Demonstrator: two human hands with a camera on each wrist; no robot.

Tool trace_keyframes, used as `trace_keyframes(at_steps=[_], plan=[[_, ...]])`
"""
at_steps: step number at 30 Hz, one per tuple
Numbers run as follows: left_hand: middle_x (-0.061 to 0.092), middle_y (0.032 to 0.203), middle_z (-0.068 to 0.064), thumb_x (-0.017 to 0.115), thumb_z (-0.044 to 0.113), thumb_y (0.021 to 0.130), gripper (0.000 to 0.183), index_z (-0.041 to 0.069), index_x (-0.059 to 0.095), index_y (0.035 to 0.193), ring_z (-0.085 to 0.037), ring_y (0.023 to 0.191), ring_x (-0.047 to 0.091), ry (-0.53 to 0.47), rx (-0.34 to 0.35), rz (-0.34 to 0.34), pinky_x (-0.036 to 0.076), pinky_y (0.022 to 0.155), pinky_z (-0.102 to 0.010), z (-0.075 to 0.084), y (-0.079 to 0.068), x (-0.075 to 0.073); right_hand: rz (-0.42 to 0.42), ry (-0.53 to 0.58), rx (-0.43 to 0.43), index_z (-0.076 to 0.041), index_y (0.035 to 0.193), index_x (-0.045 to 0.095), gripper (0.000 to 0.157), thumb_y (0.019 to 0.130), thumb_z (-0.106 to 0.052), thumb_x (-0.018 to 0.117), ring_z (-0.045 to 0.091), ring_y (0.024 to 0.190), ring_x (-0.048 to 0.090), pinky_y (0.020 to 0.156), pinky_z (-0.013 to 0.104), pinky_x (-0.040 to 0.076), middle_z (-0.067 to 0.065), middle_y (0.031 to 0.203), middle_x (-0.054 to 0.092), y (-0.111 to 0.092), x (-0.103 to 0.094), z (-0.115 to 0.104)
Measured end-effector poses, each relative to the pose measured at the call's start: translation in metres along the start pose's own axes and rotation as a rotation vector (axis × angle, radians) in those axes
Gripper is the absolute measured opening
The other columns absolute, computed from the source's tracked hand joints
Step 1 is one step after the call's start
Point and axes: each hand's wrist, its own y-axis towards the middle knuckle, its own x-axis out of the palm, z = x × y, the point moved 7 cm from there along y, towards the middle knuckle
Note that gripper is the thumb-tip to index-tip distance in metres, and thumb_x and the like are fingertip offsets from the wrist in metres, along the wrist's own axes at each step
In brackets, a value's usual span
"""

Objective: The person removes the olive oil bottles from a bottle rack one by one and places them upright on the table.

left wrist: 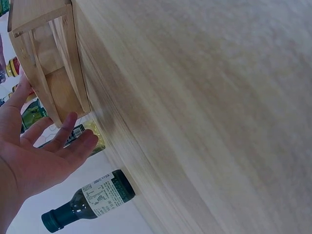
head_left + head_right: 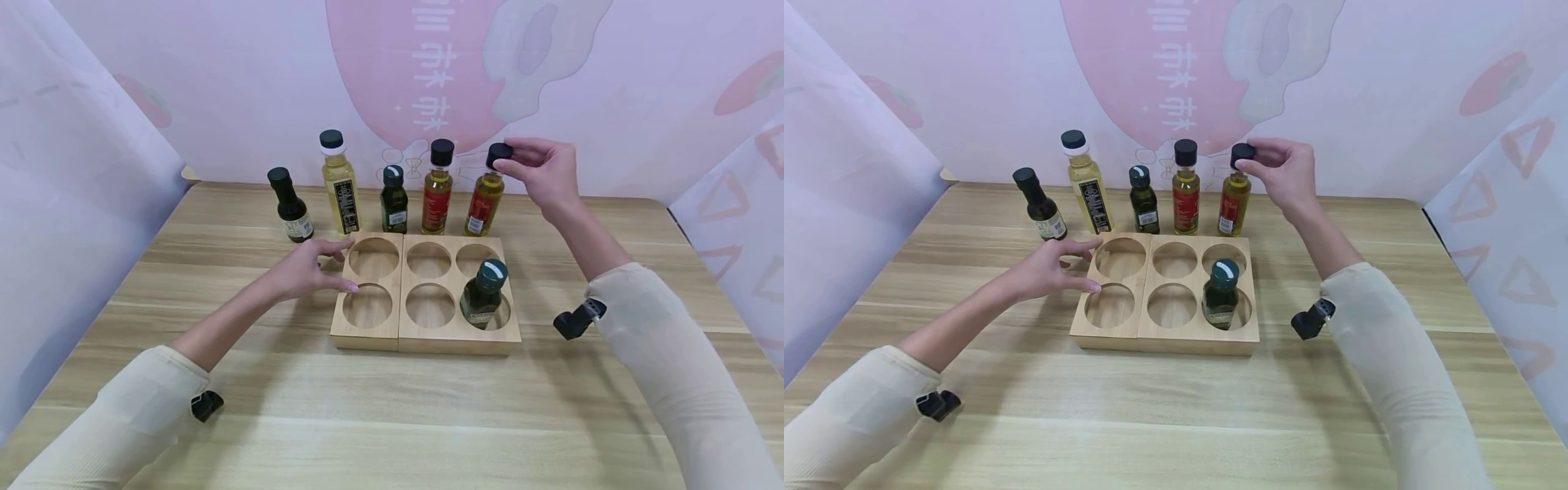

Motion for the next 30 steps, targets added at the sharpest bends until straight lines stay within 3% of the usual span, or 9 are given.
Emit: trace_keyframes(at_steps=[3,8,11,17,23,30], plan=[[0.066,0.127,-0.022,0.091,0.028,0.083,0.089,0.004,0.045,0.155,-0.035,0.113,0.059,0.0,0.002,-0.001,0.051,0.081,-0.037,0.0,0.0,0.0,-0.009,-0.078,0.019,0.009,0.126,0.069,0.042,0.086,0.006,0.081,0.006,0.091,0.076,0.086,0.02,0.06,0.004,0.105,0.08,0.0,-0.002,0.001],[0.066,0.127,-0.021,0.091,0.029,0.083,0.089,0.004,0.045,0.155,-0.035,0.115,0.058,-0.008,0.003,-0.001,0.05,0.078,-0.035,0.0,0.0,0.001,-0.034,-0.268,0.04,0.002,0.141,0.062,0.057,0.088,-0.004,0.083,0.016,0.121,0.069,0.101,0.025,0.055,0.016,0.138,0.066,-0.005,-0.009,-0.003],[0.065,0.127,-0.021,0.091,0.028,0.082,0.089,0.004,0.045,0.155,-0.035,0.114,0.058,-0.014,0.004,-0.001,0.05,0.077,-0.035,0.0,0.0,0.001,-0.003,-0.288,0.011,0.001,0.141,0.062,0.059,0.087,-0.003,0.084,0.018,0.125,0.066,0.099,0.024,0.056,0.017,0.139,0.065,-0.012,-0.016,-0.01],[0.065,0.128,-0.021,0.091,0.028,0.083,0.089,0.004,0.045,0.156,-0.036,0.119,0.057,-0.013,0.002,0.0,0.051,0.081,-0.038,0.0,0.0,0.0,0.013,-0.194,-0.078,0.004,0.13,0.069,0.049,0.083,0.003,0.085,0.011,0.112,0.072,0.089,0.019,0.059,0.009,0.122,0.075,-0.032,-0.024,-0.027],[0.066,0.127,-0.021,0.09,0.028,0.083,0.089,0.004,0.045,0.155,-0.036,0.124,0.055,-0.01,0.003,0.002,0.05,0.081,-0.037,-0.001,0.0,0.0,-0.092,-0.044,-0.08,0.005,0.124,0.072,0.042,0.084,0.011,0.081,0.01,0.103,0.075,0.087,0.02,0.06,0.005,0.111,0.079,-0.057,-0.018,-0.036],[0.066,0.125,-0.021,0.09,0.027,0.083,0.088,0.004,0.046,0.155,-0.036,0.117,0.056,-0.018,0.011,0.0,0.049,0.075,-0.035,0.0,0.0,-0.001,-0.22,0.004,-0.077,0.003,0.125,0.072,0.039,0.087,0.013,0.076,0.013,0.105,0.075,0.09,0.022,0.059,0.004,0.113,0.078,-0.084,-0.009,-0.041]])
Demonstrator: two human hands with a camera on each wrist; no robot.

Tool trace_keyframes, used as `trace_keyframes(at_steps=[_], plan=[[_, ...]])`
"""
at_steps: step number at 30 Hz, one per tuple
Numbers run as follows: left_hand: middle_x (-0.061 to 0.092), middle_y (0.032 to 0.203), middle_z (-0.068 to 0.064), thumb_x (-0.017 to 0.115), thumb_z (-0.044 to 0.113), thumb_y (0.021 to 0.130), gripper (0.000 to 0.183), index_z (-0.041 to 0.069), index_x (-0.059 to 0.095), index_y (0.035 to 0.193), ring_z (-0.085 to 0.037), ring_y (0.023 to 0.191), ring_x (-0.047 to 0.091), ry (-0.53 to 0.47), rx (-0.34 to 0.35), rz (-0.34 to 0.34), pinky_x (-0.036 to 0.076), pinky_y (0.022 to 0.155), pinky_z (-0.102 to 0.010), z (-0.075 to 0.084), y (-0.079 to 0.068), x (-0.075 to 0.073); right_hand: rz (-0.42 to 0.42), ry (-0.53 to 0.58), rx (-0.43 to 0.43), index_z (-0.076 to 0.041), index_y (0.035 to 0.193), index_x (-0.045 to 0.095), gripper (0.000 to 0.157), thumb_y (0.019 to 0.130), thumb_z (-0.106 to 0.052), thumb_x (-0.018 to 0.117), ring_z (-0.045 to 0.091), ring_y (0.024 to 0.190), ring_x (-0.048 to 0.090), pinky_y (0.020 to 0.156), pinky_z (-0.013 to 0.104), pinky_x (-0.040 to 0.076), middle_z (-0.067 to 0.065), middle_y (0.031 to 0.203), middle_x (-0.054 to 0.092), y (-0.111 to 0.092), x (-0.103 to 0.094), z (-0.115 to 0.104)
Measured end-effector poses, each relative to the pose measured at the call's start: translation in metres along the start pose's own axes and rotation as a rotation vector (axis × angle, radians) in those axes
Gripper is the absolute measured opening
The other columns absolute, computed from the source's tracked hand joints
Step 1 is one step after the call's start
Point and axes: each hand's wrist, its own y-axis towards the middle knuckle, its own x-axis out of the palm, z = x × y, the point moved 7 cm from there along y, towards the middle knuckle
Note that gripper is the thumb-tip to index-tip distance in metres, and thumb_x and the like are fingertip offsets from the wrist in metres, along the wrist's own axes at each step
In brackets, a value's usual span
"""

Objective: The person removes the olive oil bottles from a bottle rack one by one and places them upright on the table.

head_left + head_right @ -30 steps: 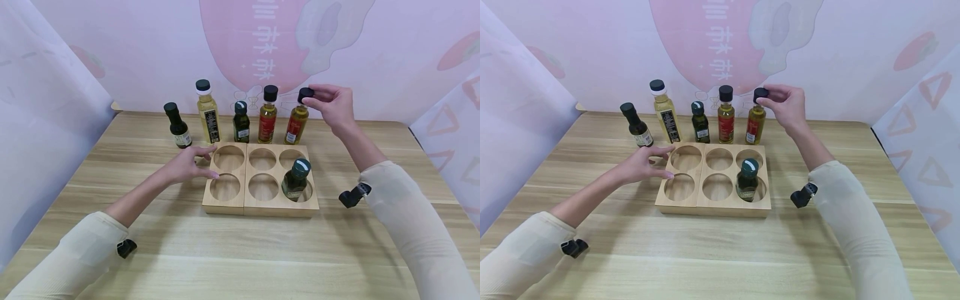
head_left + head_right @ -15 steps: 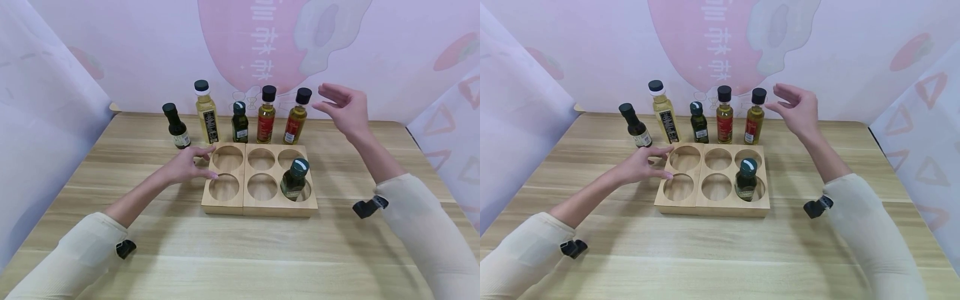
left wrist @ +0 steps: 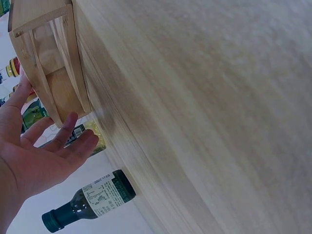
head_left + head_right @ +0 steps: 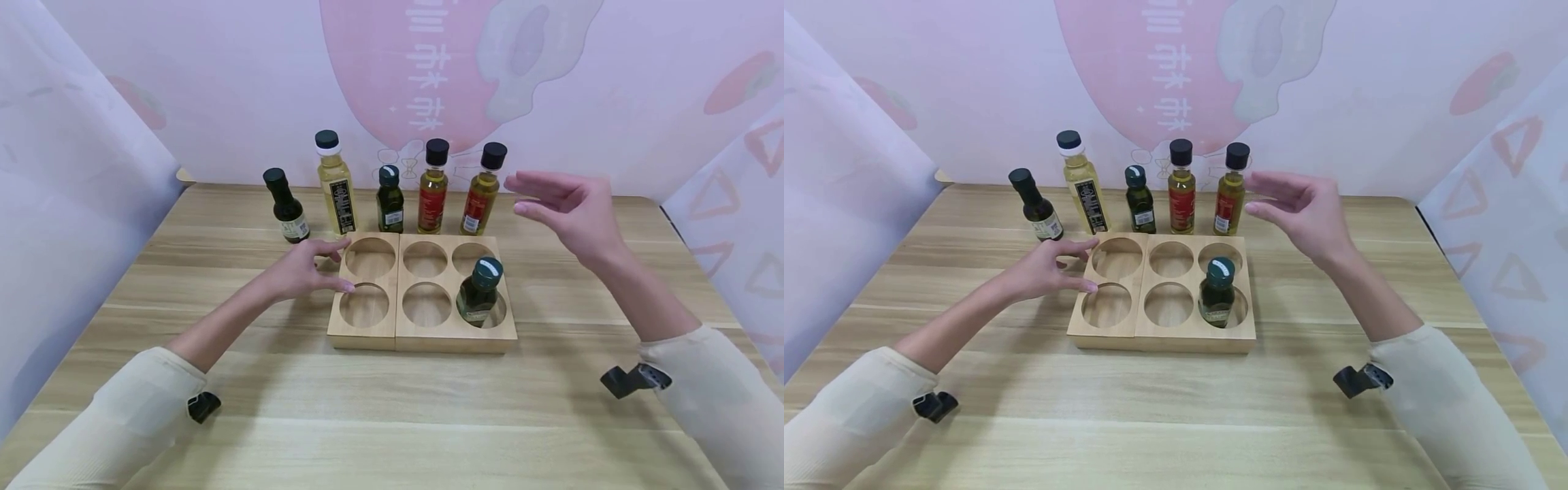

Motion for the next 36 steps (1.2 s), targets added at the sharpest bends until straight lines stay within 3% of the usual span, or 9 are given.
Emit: trace_keyframes(at_steps=[10,15,20,26,36], plan=[[0.066,0.125,-0.021,0.09,0.027,0.084,0.088,0.004,0.045,0.155,-0.033,0.11,0.054,0.006,0.003,-0.004,0.047,0.076,-0.035,0.001,0.0,0.0,-0.252,0.018,-0.031,0.013,0.124,0.068,0.039,0.086,0.018,0.073,0.02,0.107,0.075,0.091,0.034,0.06,0.012,0.119,0.076,-0.029,0.027,0.006],[0.066,0.124,-0.021,0.09,0.027,0.084,0.087,0.003,0.045,0.155,-0.033,0.106,0.054,0.008,0.008,-0.004,0.047,0.075,-0.035,0.001,0.0,0.0,-0.35,-0.039,-0.021,0.016,0.123,0.067,0.041,0.083,0.014,0.079,0.021,0.109,0.074,0.092,0.032,0.06,0.012,0.12,0.076,-0.041,0.041,0.011],[0.066,0.125,-0.021,0.089,0.028,0.084,0.087,0.004,0.045,0.155,-0.033,0.107,0.055,0.021,0.005,-0.004,0.048,0.078,-0.036,0.0,0.001,0.0,-0.387,-0.102,-0.019,0.014,0.123,0.068,0.043,0.082,0.011,0.082,0.019,0.114,0.072,0.095,0.03,0.059,0.013,0.121,0.075,-0.046,0.048,0.015],[0.066,0.125,-0.02,0.089,0.029,0.084,0.088,0.005,0.045,0.156,-0.033,0.11,0.054,0.023,0.003,-0.005,0.047,0.079,-0.036,-0.001,0.001,0.001,-0.402,-0.072,-0.02,0.015,0.119,0.069,0.041,0.08,0.014,0.082,0.021,0.106,0.075,0.089,0.033,0.061,0.019,0.118,0.075,-0.048,0.05,0.017],[0.066,0.124,-0.02,0.09,0.028,0.084,0.088,0.005,0.045,0.156,-0.033,0.114,0.054,0.022,0.005,-0.002,0.047,0.08,-0.037,-0.001,0.001,0.001,-0.393,-0.068,-0.023,0.015,0.117,0.071,0.036,0.082,0.013,0.081,0.02,0.103,0.076,0.086,0.033,0.062,0.013,0.114,0.077,-0.047,0.051,0.017]])
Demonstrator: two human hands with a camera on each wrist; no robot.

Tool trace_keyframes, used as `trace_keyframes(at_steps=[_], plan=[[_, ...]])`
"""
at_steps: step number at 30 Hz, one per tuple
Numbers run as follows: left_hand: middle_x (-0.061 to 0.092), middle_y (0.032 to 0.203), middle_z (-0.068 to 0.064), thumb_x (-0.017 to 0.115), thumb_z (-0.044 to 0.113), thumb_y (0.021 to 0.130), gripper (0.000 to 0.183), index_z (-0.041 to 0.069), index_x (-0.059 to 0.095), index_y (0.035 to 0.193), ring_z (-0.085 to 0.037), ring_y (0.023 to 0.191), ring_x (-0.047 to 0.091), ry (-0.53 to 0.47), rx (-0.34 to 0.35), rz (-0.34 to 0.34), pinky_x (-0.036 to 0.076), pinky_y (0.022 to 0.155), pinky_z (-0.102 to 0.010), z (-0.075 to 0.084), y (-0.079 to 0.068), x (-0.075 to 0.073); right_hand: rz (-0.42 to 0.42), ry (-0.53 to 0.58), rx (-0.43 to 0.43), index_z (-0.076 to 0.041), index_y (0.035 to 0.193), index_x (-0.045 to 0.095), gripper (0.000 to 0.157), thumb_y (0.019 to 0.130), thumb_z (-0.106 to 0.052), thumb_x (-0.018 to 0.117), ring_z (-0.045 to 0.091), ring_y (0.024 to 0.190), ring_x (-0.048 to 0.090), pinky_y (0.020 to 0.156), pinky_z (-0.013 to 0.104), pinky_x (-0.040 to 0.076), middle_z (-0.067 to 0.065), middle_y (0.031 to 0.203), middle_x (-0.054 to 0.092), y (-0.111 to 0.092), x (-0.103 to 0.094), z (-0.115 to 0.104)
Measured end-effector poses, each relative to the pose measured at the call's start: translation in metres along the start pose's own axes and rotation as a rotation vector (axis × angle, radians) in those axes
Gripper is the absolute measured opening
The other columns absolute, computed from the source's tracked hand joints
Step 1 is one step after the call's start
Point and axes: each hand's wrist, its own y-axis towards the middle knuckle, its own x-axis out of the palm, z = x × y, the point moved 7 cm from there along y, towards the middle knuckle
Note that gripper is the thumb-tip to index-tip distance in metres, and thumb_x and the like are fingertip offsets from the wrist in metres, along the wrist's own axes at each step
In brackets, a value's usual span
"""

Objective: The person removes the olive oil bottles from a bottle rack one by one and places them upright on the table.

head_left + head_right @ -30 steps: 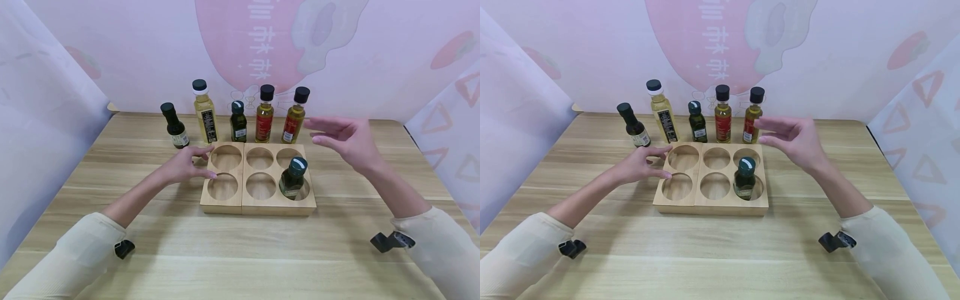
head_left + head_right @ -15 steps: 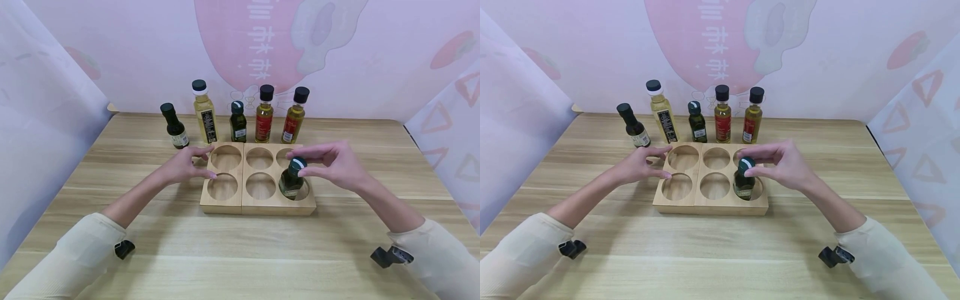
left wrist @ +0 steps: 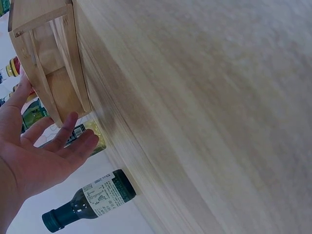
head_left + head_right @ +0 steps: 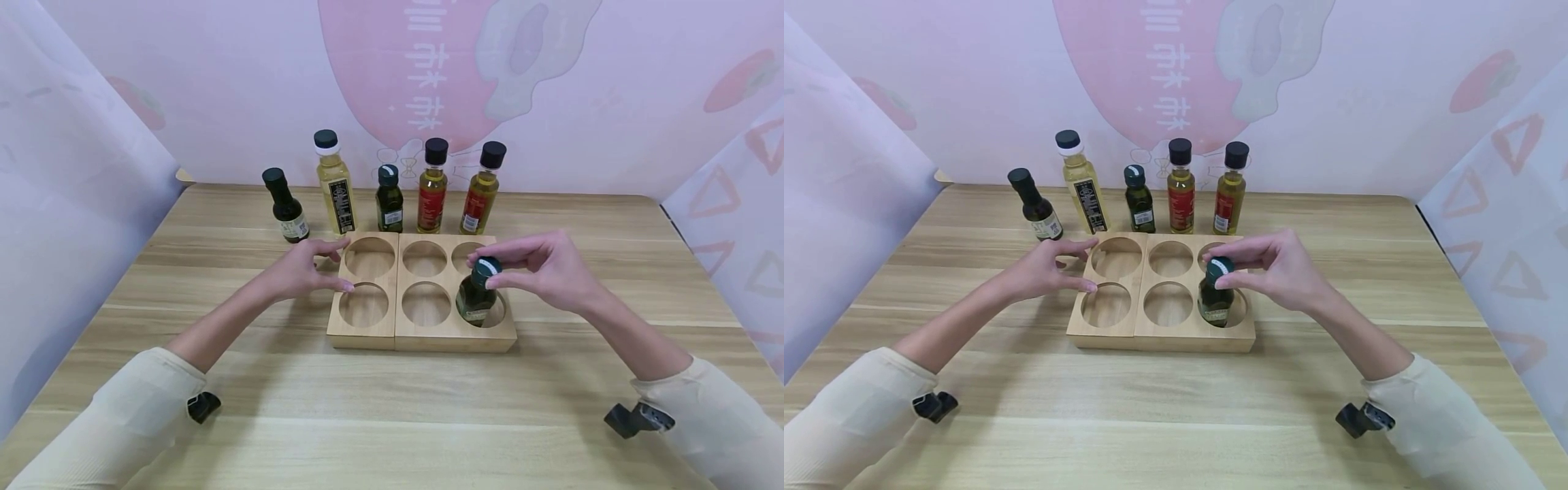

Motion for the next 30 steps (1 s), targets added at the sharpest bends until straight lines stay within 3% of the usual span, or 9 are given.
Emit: trace_keyframes(at_steps=[4,12,22,26,30], plan=[[0.066,0.124,-0.02,0.09,0.028,0.084,0.088,0.005,0.045,0.156,-0.033,0.112,0.054,-0.001,0.0,0.0,0.047,0.08,-0.036,0.0,0.0,0.0,0.006,0.012,-0.012,0.015,0.115,0.071,0.034,0.082,0.014,0.079,0.021,0.102,0.076,0.085,0.033,0.063,0.013,0.113,0.078,0.001,0.0,0.0],[0.066,0.125,-0.019,0.09,0.028,0.083,0.088,0.005,0.046,0.156,-0.022,0.075,0.046,0.003,-0.013,-0.003,0.046,0.071,-0.033,0.0,-0.001,0.001,0.029,0.035,-0.016,0.015,0.115,0.071,0.033,0.083,0.015,0.079,0.02,0.1,0.077,0.082,0.031,0.063,0.014,0.111,0.078,0.001,-0.004,0.001],[0.066,0.124,-0.02,0.09,0.028,0.083,0.088,0.004,0.046,0.155,-0.022,0.074,0.044,0.003,-0.005,-0.004,0.045,0.069,-0.033,0.001,-0.001,0.0,0.12,0.183,-0.064,0.014,0.112,0.073,0.031,0.083,0.022,0.074,0.023,0.101,0.077,0.085,0.034,0.062,0.016,0.107,0.078,0.003,-0.023,-0.009],[0.066,0.124,-0.02,0.09,0.027,0.083,0.088,0.004,0.045,0.155,-0.024,0.08,0.046,-0.002,-0.004,-0.001,0.046,0.07,-0.033,0.001,-0.001,0.0,0.188,0.208,-0.099,0.017,0.112,0.071,0.029,0.084,0.023,0.072,0.024,0.097,0.078,0.085,0.032,0.063,0.017,0.104,0.078,0.005,-0.037,-0.022],[0.065,0.124,-0.02,0.09,0.027,0.083,0.088,0.004,0.045,0.155,-0.021,0.072,0.044,-0.006,-0.003,-0.005,0.045,0.068,-0.032,0.001,-0.001,0.0,0.274,0.227,-0.123,0.021,0.112,0.069,0.028,0.084,0.026,0.07,0.027,0.095,0.078,0.087,0.031,0.063,0.02,0.101,0.078,0.006,-0.051,-0.032]])
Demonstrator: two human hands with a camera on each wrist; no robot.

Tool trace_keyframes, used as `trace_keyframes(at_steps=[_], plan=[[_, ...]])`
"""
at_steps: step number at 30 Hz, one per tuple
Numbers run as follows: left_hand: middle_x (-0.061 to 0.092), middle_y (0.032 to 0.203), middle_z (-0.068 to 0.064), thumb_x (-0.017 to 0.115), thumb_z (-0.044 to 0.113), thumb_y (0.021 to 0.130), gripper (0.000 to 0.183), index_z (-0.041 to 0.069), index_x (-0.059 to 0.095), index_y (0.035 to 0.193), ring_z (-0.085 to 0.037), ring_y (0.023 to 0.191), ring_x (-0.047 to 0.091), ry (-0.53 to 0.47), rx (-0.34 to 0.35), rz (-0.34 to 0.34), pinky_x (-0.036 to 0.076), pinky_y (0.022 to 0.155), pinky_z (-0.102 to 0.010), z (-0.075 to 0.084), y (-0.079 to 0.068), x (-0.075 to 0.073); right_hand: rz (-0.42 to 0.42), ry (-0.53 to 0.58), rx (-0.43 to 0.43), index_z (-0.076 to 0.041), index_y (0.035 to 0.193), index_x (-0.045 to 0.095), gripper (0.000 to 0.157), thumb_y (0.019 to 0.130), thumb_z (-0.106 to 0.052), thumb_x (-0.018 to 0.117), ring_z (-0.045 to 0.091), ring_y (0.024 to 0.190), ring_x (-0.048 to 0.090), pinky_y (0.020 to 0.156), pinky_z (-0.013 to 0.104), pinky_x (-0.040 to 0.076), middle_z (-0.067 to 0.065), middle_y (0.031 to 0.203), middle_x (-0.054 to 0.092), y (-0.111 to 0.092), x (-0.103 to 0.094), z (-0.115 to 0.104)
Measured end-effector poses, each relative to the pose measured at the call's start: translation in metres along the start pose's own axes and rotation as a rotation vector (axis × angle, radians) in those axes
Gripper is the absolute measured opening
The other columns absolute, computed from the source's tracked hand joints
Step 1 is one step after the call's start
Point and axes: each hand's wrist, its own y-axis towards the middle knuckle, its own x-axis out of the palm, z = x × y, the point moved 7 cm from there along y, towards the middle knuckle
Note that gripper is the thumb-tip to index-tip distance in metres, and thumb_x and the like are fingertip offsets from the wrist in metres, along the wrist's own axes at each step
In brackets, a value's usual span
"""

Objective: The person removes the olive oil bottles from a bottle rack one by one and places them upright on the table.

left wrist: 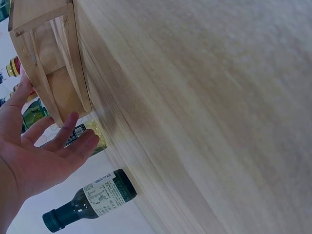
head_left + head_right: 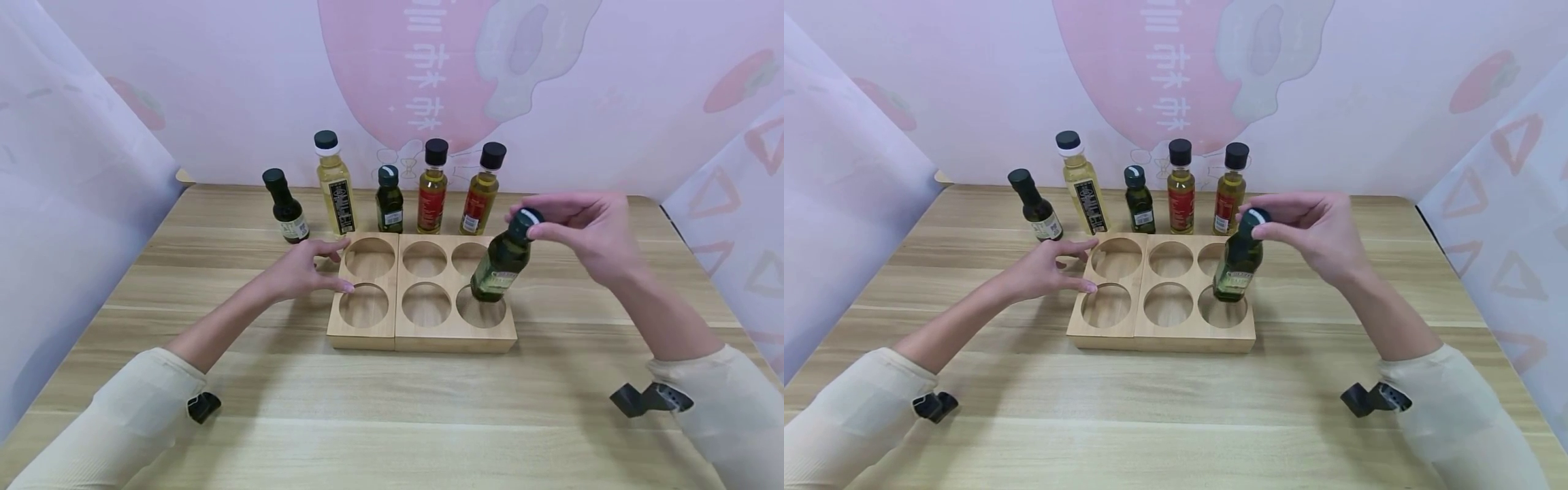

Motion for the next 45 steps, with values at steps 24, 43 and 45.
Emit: trace_keyframes(at_steps=[24,43,45], plan=[[0.066,0.124,-0.021,0.09,0.028,0.083,0.089,0.003,0.045,0.155,-0.021,0.072,0.043,0.015,0.009,-0.003,0.043,0.066,-0.032,0.003,0.001,-0.002,0.292,-0.065,0.025,0.012,0.109,0.076,0.029,0.081,0.02,0.077,0.017,0.089,0.078,0.084,0.023,0.062,0.012,0.095,0.08,0.029,-0.069,0.004],[0.066,0.123,-0.018,0.091,0.026,0.082,0.09,0.006,0.044,0.156,-0.034,0.11,0.057,0.007,-0.008,-0.001,0.046,0.07,-0.032,0.001,0.001,-0.001,0.429,-0.25,0.224,-0.012,0.102,0.084,0.025,0.081,0.002,0.087,0.002,0.084,0.075,0.079,0.011,0.058,-0.007,0.087,0.08,0.041,-0.106,0.058],[0.066,0.124,-0.018,0.091,0.027,0.082,0.09,0.007,0.044,0.157,-0.034,0.115,0.056,0.008,-0.013,-0.002,0.047,0.074,-0.033,0.0,0.0,0.0,0.431,-0.262,0.239,-0.013,0.101,0.084,0.025,0.081,0.001,0.087,0.001,0.084,0.075,0.079,0.01,0.057,-0.008,0.087,0.08,0.042,-0.108,0.062]])
